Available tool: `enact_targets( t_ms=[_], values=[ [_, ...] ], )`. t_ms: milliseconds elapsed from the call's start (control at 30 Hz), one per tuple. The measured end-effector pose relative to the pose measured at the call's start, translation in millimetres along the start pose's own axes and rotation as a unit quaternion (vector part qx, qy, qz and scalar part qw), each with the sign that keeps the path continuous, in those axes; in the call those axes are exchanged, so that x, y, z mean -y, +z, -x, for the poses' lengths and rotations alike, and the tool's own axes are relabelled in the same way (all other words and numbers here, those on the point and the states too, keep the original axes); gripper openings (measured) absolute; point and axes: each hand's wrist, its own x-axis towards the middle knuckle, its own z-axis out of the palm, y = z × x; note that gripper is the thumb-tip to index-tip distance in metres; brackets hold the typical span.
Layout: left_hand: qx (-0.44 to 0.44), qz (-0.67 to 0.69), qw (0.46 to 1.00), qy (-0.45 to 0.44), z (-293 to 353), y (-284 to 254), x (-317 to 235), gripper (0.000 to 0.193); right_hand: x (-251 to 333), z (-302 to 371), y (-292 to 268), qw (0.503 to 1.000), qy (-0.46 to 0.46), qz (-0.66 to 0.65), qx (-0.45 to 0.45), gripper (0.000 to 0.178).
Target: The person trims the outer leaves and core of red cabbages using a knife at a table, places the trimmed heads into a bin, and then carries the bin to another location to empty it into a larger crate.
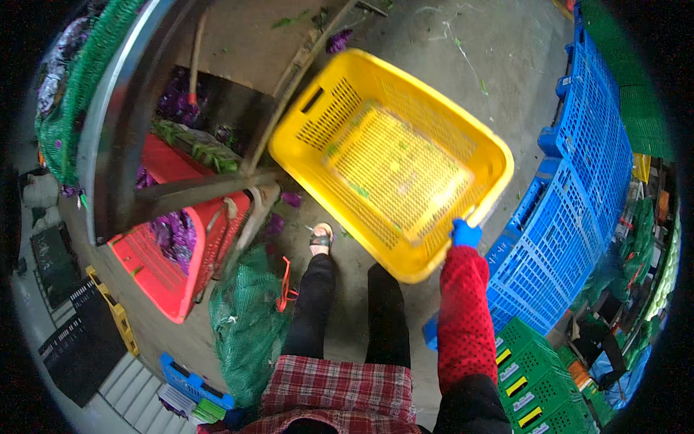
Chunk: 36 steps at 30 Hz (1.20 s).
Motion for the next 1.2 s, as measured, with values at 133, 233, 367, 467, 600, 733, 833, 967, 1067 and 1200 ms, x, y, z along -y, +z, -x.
enact_targets(
  t_ms=[133, 233, 367, 467, 600, 733, 833, 967, 1067, 1200],
  values=[
    [-0.013, 0.046, 0.999, 0.021, -19, 31, -25, 0.041, 35, -7, 70, 0.997, -0.034, -0.011, 0.061, 0.011],
    [-0.027, 0.074, 0.996, 0.037, -33, 42, -46, 0.039, 76, -15, 120, 0.991, -0.058, -0.025, 0.12, 0.009],
    [-0.044, 0.094, 0.994, 0.042, -31, 57, -43, 0.037, 101, 12, 202, 0.982, -0.069, -0.008, 0.175, 0.019],
    [-0.041, 0.084, 0.994, 0.049, -41, 74, -46, 0.035, 71, 24, 270, 0.967, -0.044, -0.098, 0.233, 0.015],
    [-0.052, 0.076, 0.996, 0.016, -24, 100, -29, 0.033, 58, 72, 372, 0.949, -0.062, -0.13, 0.28, 0.021],
    [-0.068, 0.094, 0.993, -0.023, -9, 121, -13, 0.032, 92, 99, 452, 0.917, -0.027, -0.041, 0.396, 0.032],
    [-0.072, 0.095, 0.993, -0.01, -13, 134, -19, 0.031, 98, 99, 494, 0.884, 0.027, -0.079, 0.46, 0.034],
    [-0.179, -0.088, 0.953, 0.228, -9, 156, -5, 0.03, 88, 144, 511, 0.933, -0.218, 0.098, 0.269, 0.044],
    [0.023, 0.357, 0.933, 0.051, -10, 116, -141, 0.03, 46, 181, 384, 0.823, -0.294, 0.038, 0.485, 0.067],
    [0.154, 0.356, 0.896, 0.218, 55, 48, -243, 0.033, 81, 297, 177, 0.522, -0.415, 0.168, 0.726, 0.127]
  ],
)
